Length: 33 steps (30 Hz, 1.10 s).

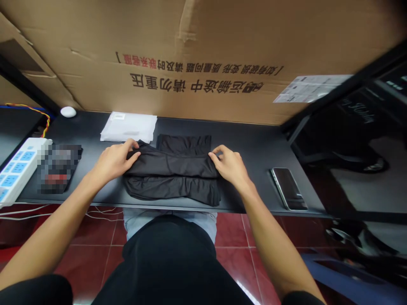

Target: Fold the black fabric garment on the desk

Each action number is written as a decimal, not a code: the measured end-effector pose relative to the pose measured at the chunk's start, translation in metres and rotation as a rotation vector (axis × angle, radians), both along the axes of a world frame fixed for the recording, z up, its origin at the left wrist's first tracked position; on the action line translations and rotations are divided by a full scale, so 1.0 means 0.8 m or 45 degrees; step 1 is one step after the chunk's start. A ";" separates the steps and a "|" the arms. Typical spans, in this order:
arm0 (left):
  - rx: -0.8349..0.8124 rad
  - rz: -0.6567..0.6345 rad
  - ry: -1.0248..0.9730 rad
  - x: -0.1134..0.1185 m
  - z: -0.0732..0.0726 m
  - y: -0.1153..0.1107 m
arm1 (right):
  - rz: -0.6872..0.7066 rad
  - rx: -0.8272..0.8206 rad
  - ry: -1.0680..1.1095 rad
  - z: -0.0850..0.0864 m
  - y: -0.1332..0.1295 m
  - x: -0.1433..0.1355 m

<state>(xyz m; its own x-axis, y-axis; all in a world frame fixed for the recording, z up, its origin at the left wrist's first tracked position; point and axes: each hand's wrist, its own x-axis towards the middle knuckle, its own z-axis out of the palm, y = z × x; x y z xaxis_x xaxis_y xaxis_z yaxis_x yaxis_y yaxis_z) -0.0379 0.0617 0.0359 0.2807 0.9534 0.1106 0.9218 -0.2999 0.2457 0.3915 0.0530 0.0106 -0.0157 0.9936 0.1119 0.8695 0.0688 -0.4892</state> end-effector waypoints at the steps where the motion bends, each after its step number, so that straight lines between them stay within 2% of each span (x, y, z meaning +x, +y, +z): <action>1: 0.021 0.032 0.021 -0.003 -0.002 -0.002 | -0.043 0.051 -0.047 -0.002 -0.002 -0.001; 3: 0.051 0.096 0.031 -0.011 -0.006 -0.007 | -0.050 0.231 -0.090 -0.002 -0.009 -0.002; 6: -0.004 0.210 0.005 -0.031 -0.011 -0.016 | 0.236 0.482 -0.006 0.003 -0.025 -0.007; 8: -0.160 0.262 -0.054 -0.047 -0.014 -0.021 | 0.480 0.455 0.030 0.004 -0.035 -0.011; 10: -0.340 0.286 -0.168 -0.061 -0.016 -0.025 | 0.594 0.338 0.023 0.000 -0.040 -0.014; 12: -0.486 0.284 -0.331 -0.071 -0.017 -0.028 | 0.577 0.267 0.040 -0.006 -0.040 -0.015; 15: -0.647 0.248 -0.579 -0.080 -0.016 -0.034 | 0.515 0.277 0.120 -0.013 -0.038 -0.017; 19: -0.721 0.198 -0.725 -0.081 -0.010 -0.039 | 0.510 0.368 0.191 -0.009 -0.045 -0.032; 22: -0.752 0.163 -0.750 -0.080 -0.006 -0.041 | 0.591 0.400 0.239 -0.003 -0.058 -0.058; 26: -0.725 0.204 -0.780 -0.082 0.003 -0.039 | 0.877 0.311 0.169 0.002 -0.069 -0.106; 29: -0.660 0.269 -0.804 -0.085 0.020 -0.035 | 1.027 0.263 0.110 0.001 -0.070 -0.144; 33: -0.620 0.358 -0.888 -0.084 0.044 -0.030 | 1.088 0.221 0.023 -0.004 -0.067 -0.190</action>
